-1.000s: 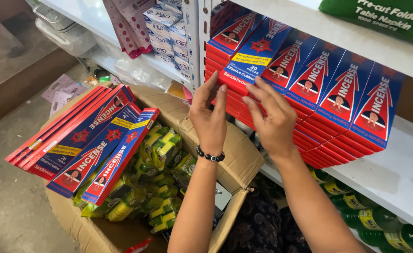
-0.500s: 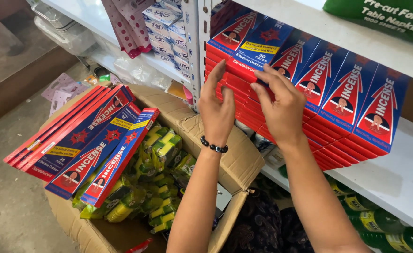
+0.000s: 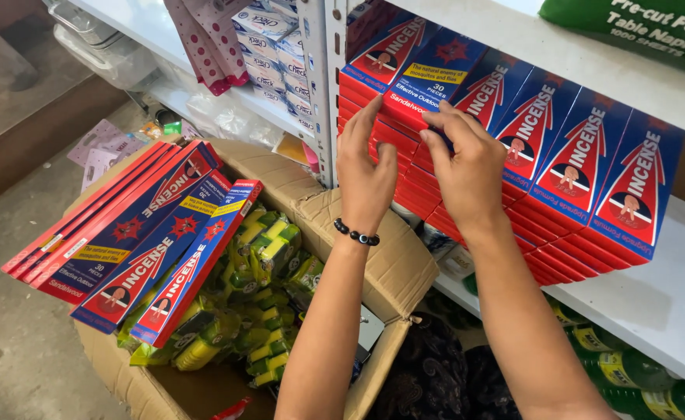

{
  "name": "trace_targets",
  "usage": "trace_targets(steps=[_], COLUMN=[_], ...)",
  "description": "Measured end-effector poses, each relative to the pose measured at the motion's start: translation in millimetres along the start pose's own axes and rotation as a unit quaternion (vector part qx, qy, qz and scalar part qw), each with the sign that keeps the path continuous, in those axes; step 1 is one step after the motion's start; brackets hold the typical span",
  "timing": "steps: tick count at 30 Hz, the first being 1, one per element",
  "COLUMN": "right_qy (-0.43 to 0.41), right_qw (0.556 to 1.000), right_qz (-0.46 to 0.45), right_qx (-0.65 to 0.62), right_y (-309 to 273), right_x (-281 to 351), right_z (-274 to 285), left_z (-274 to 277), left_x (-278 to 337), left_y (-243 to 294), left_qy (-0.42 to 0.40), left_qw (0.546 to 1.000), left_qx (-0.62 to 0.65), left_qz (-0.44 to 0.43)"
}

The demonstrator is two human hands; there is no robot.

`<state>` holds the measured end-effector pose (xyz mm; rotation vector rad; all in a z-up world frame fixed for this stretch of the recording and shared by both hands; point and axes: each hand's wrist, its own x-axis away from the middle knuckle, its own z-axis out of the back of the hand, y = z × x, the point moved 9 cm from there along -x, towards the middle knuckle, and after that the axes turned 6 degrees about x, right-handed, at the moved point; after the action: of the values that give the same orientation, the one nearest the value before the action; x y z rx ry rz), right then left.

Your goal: The recorder is taking incense boxes from a larger shipping box on the floor and organizing them onto a retail shelf.

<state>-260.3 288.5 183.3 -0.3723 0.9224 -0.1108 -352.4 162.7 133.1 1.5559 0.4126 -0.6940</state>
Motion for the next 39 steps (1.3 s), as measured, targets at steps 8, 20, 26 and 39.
trace_targets(steps=[8,20,26,39], right_qy=[-0.007,-0.015,-0.031,0.002], right_qw=[1.0,0.999,0.999,0.993], right_qz=[0.001,-0.002,-0.023,0.077], right_qx=[0.014,0.032,0.029,0.085], right_y=[2.8,-2.0,-4.0,-48.7], right_x=[-5.4,-8.6,-10.1,36.9], right_z=[-3.3,-5.4,-6.2,5.7], left_z=[-4.1,-13.3,-14.2,40.2], left_x=[-3.2,8.1,10.6,62.7], left_y=[-4.3,-7.7,-6.5,31.1], left_qy=[-0.004,-0.013,-0.013,-0.003], left_qw=[1.0,1.0,0.999,0.999], left_qx=[-0.001,-0.024,-0.034,-0.028], left_qz=[0.003,0.012,0.023,0.017])
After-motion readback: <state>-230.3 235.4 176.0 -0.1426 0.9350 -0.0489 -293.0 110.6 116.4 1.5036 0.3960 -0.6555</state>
